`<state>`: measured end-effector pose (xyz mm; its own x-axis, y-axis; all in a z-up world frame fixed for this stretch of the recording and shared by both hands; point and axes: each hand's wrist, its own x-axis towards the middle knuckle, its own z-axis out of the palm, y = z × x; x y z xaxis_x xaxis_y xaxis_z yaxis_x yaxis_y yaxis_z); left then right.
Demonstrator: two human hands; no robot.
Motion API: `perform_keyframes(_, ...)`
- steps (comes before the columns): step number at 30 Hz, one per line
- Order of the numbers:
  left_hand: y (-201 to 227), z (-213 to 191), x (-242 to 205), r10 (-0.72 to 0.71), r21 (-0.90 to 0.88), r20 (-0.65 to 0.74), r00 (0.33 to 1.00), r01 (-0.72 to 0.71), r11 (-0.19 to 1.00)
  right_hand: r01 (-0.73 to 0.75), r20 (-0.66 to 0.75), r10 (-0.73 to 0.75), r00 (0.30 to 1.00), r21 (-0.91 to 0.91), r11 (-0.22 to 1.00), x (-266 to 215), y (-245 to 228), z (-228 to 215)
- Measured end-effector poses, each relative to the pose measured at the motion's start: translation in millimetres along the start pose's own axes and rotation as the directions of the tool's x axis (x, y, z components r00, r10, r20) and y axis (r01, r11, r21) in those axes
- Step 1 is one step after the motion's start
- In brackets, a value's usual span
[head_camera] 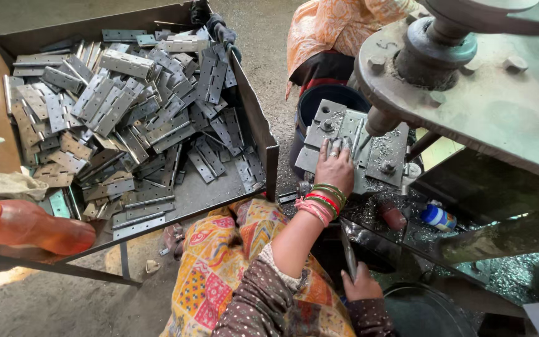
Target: The person repeatedly picks metal hinge pieces from a nearby bin, places them into a jig on a manual punching machine, and operates the lever to punch holes. Finished pieces are returned to the bin after each cycle.
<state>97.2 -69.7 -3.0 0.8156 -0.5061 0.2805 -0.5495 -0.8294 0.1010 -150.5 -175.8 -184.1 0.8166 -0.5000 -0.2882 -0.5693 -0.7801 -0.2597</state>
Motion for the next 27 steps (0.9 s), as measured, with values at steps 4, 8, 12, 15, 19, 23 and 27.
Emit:
perform_keyframes(4, -3.3, -6.4, -12.8, 0.007, -0.050, 0.018, 1.000, -0.006, 0.999, 0.091, -0.001, -0.091, 0.996, 0.036, 0.995, 2.9, 0.3, -7.5)
perform_keyframes(8, -7.3, -12.9, 2.5, 0.019, -0.059, 0.167, 0.986, -0.009, 0.998, 0.074, 0.205, -0.049, 0.977, -0.114, 0.991, 24.0, -11.8, -75.0)
perform_keyframes(12, -12.9, -4.5, 20.8, -0.014, -0.053, 0.085, 0.996, 0.019, 0.998, 0.080, 0.224, -0.039, 0.974, -0.179, 0.981, 23.4, -23.5, -93.6)
perform_keyframes(15, -14.7, 2.3, 31.1, -0.003, -0.062, 0.032, 0.999, 0.005, 0.998, -0.009, 0.139, 0.025, 0.990, -0.111, 0.994, 7.5, -15.2, -54.8)
perform_keyframes(19, -14.8, 0.8, 30.5, -0.004, -0.075, 0.034, 0.999, 0.007, 0.997, 0.073, -0.094, -0.070, 0.993, 0.030, 0.997, -0.3, 12.7, 17.8)
perform_keyframes(23, -18.9, -20.4, 13.9, 0.073, -0.013, 0.176, 0.982, -0.071, 0.997, 0.090, -0.016, -0.089, 0.996, 0.034, 0.995, 12.7, 39.9, 25.4)
perform_keyframes(27, -46.9, -33.5, -50.5, -0.077, -0.308, -0.352, 0.933, -0.037, 0.951, 0.005, 0.060, -0.002, 0.998, -0.046, 0.999, 54.1, 62.7, -40.6)
